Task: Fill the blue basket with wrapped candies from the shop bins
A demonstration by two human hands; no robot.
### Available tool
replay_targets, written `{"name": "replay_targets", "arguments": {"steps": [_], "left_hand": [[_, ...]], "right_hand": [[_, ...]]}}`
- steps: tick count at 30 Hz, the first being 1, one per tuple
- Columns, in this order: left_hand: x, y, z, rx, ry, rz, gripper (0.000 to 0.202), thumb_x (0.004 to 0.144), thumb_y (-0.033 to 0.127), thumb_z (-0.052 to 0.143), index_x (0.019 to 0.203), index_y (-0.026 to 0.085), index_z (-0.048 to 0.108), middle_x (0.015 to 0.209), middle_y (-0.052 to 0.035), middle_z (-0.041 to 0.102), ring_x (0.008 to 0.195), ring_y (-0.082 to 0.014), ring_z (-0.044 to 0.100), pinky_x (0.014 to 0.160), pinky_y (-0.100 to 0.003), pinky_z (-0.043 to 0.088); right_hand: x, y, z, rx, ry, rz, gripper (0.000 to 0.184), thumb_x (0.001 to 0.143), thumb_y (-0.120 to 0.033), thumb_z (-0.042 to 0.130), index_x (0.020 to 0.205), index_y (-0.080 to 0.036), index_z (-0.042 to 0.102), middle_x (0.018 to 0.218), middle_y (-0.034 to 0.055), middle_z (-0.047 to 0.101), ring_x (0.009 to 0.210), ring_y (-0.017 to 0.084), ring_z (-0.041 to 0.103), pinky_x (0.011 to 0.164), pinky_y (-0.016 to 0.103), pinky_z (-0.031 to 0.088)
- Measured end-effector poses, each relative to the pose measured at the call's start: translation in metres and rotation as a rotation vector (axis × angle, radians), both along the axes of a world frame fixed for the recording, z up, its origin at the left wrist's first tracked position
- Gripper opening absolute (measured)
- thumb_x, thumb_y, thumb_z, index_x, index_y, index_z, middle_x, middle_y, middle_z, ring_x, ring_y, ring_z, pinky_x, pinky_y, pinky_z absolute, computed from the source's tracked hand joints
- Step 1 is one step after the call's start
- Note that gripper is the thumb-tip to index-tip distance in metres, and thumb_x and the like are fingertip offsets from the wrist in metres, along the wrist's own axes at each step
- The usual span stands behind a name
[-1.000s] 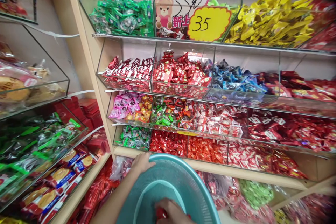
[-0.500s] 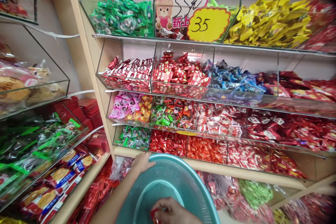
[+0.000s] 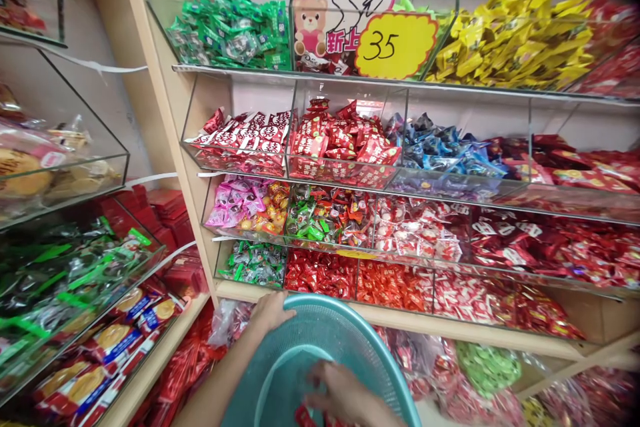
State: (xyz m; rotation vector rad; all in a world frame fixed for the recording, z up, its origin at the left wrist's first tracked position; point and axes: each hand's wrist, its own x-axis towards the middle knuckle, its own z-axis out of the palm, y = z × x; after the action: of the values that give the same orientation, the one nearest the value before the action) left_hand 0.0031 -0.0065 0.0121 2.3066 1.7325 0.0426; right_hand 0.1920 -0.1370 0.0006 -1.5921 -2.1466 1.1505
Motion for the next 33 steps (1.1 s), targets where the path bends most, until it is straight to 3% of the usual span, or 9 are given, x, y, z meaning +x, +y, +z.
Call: {"name": "replay_targets", "arguments": {"steps": [4,7,10,13,22,33], "left_hand": [[0.0,0.0,0.0,-0.001,-0.008,-0.001,0.039,0.071,0.05,0.053,0.099,0.024,0.058,0.098,-0.0067,0.067,0.093,-0.0235,0.061,0.076,-0.029,0.045],[0.0,-0.002,0.002,-0.002,-0.015,0.0,0.04,0.071,0.051,0.053,0.099,0.023,0.058,0.097,-0.0067,0.067,0.092,-0.0234,0.062,0.075,-0.029,0.045],[-0.001,-0.004,0.005,0.0,-0.02,0.006,0.04,0.072,0.05,0.052,0.101,0.024,0.058,0.098,-0.007,0.067,0.093,-0.023,0.061,0.077,-0.029,0.044],[-0.002,-0.006,0.007,0.0,-0.02,0.009,0.039,0.072,0.05,0.052,0.1,0.023,0.058,0.098,-0.0074,0.067,0.093,-0.0232,0.061,0.077,-0.029,0.044],[-0.002,-0.004,0.004,0.02,-0.007,-0.012,0.038,0.073,0.049,0.05,0.098,0.023,0.058,0.096,-0.0079,0.067,0.092,-0.0244,0.062,0.075,-0.03,0.045],[-0.003,-0.001,0.0,0.004,-0.014,-0.014,0.041,0.073,0.05,0.05,0.102,0.023,0.057,0.098,-0.0083,0.066,0.094,-0.0246,0.061,0.077,-0.031,0.045]], "right_hand": [[0.013,0.059,0.036,0.294,-0.142,-0.135,0.025,0.081,-0.032,0.049,0.101,-0.019,0.059,0.099,0.0064,0.062,0.091,0.019,0.056,0.079,0.028,0.04],[0.02,0.105,0.05,0.421,-0.351,-0.26,0.03,0.083,-0.028,0.046,0.111,-0.019,0.053,0.113,0.0109,0.054,0.102,0.021,0.052,0.083,0.029,0.039],[0.024,0.14,0.052,0.351,-0.605,-0.292,0.053,0.076,-0.033,0.057,0.125,-0.018,0.042,0.129,0.0153,0.042,0.117,0.029,0.041,0.086,0.037,0.04],[0.025,0.161,0.046,0.236,-0.671,-0.23,0.07,0.063,-0.031,0.07,0.127,-0.019,0.042,0.134,0.0155,0.04,0.118,0.032,0.041,0.086,0.039,0.041],[0.014,0.173,0.027,0.189,-0.727,-0.252,0.055,0.074,-0.031,0.06,0.126,-0.023,0.044,0.143,0.0158,0.027,0.124,0.031,0.034,0.084,0.047,0.042],[0.031,0.172,0.025,0.341,-0.615,-0.237,0.038,0.084,-0.016,0.042,0.121,-0.02,0.048,0.129,0.0147,0.044,0.113,0.025,0.046,0.083,0.032,0.04]]}}
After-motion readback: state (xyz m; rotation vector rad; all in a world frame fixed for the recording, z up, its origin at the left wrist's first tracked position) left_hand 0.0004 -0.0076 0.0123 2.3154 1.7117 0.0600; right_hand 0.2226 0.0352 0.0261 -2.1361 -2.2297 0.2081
